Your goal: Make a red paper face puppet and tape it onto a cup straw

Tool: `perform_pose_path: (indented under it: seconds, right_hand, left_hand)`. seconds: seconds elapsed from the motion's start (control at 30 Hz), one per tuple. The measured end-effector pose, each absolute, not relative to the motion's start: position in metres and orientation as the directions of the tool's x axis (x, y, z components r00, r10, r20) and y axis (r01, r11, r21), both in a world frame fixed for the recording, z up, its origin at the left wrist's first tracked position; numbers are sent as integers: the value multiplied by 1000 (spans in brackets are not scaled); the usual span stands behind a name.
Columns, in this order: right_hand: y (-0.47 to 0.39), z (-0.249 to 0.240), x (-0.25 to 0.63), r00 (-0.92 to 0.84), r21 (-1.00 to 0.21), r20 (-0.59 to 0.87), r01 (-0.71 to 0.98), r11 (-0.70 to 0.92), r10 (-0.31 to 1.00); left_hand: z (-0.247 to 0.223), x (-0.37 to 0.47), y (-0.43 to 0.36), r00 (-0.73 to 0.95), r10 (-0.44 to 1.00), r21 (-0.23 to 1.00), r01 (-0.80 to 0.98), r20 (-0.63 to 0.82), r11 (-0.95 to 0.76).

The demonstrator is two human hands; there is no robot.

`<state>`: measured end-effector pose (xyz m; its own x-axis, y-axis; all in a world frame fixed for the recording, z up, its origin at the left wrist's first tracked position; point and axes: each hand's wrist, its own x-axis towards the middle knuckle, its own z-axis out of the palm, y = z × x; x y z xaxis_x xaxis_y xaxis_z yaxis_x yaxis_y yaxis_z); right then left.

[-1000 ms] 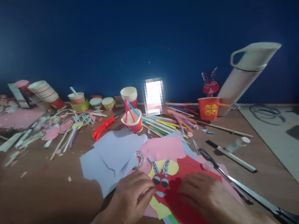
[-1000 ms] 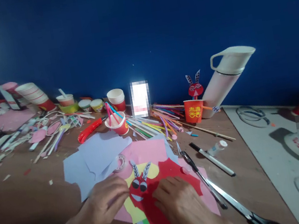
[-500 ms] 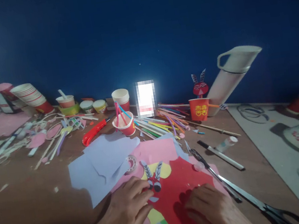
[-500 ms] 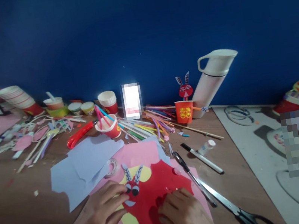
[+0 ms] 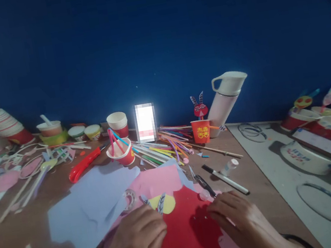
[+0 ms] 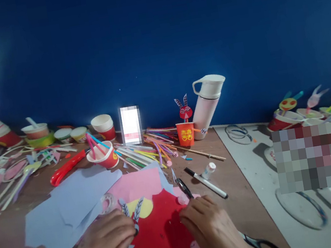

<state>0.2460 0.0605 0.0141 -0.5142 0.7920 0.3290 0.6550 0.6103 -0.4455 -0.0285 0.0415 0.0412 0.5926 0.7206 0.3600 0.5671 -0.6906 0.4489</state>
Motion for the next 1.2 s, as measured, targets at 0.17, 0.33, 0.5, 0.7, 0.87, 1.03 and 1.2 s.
perform_pose_path:
  seconds: [0.17, 0.33, 0.5, 0.7, 0.87, 1.03, 1.2]
  right_hand:
    - [67, 20, 256, -517, -366, 366, 685, 630, 774]
    - [71, 23, 255, -536, -299, 408, 686, 663, 739]
    - [73, 11, 253, -563, -264, 421, 674, 690, 712]
    - [70, -4, 259, -557, -279, 419, 673, 685, 717]
    - [70, 0, 255, -541, -320, 429, 658, 682, 724]
    - [69, 10, 248, -516, -364, 457, 634, 682, 724]
    - [67, 13, 250, -504, -368, 440, 654, 661, 743]
  left_hand:
    - [47, -45, 58, 523, 722, 434, 579, 452, -691]
    - [52, -99, 95, 176, 747, 329, 816, 641, -474]
    - [47, -135, 131, 12, 814, 365, 890, 581, -274]
    - [39, -129, 143, 93, 860, 395, 860, 502, -323]
    - [43, -125, 144, 154, 845, 377, 844, 512, -382]
    - [59, -120, 129, 223, 769, 301, 827, 599, -475]
    - [77, -80, 114, 281, 724, 335, 742, 630, -580]
